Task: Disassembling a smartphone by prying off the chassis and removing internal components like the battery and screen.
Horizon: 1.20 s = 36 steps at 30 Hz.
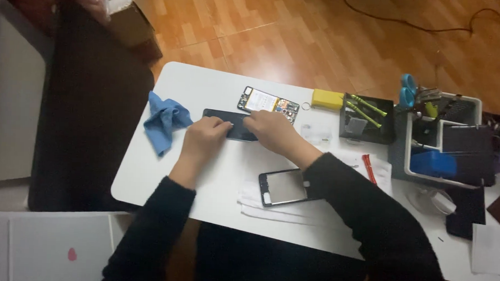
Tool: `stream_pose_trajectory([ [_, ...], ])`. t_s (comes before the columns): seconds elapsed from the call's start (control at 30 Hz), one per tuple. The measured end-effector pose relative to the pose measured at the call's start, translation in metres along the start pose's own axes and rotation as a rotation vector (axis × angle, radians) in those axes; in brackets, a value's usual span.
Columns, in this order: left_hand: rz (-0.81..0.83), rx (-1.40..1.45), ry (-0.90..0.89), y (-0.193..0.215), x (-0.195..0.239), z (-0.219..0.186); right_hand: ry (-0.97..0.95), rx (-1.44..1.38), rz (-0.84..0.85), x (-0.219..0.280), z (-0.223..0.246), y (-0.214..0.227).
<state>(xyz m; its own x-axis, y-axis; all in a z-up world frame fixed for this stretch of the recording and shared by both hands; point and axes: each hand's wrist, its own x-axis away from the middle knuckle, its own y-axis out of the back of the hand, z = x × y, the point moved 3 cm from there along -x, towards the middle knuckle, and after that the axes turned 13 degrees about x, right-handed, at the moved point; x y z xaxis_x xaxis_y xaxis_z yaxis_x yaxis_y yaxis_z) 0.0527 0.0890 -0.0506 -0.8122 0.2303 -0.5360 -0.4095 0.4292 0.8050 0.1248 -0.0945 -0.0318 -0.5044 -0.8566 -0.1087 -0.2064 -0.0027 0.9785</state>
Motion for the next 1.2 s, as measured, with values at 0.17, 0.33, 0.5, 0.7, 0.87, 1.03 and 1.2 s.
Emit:
stream_pose_trajectory([
  [0.17,0.099,0.069,0.072,0.007,-0.006,-0.008,0.06,0.034,0.056,-0.002,0.006,0.017],
  [0.33,0.032,0.125,0.04,0.019,-0.011,-0.022,-0.134,-0.031,-0.447,0.052,-0.051,0.043],
  [0.5,0.114,0.21,0.032,0.015,-0.027,-0.051,-0.417,-0.286,-0.686,0.136,-0.071,0.12],
  [0.7,0.175,0.224,0.079,-0.043,-0.059,-0.077,-0.618,-0.049,-0.702,0.203,-0.075,0.059],
  [0.87,0.361,0.259,0.191,-0.063,-0.07,-0.074,-0.601,-0.029,-0.679,0.208,-0.069,0.052],
  [1.03,0.465,0.29,0.332,-0.068,-0.073,-0.072,-0.647,-0.082,-0.568,0.209,-0.071,0.04],
  [1.2,0.328,0.56,0.483,-0.048,-0.07,-0.067,-0.737,-0.128,-0.467,0.21,-0.074,0.049],
])
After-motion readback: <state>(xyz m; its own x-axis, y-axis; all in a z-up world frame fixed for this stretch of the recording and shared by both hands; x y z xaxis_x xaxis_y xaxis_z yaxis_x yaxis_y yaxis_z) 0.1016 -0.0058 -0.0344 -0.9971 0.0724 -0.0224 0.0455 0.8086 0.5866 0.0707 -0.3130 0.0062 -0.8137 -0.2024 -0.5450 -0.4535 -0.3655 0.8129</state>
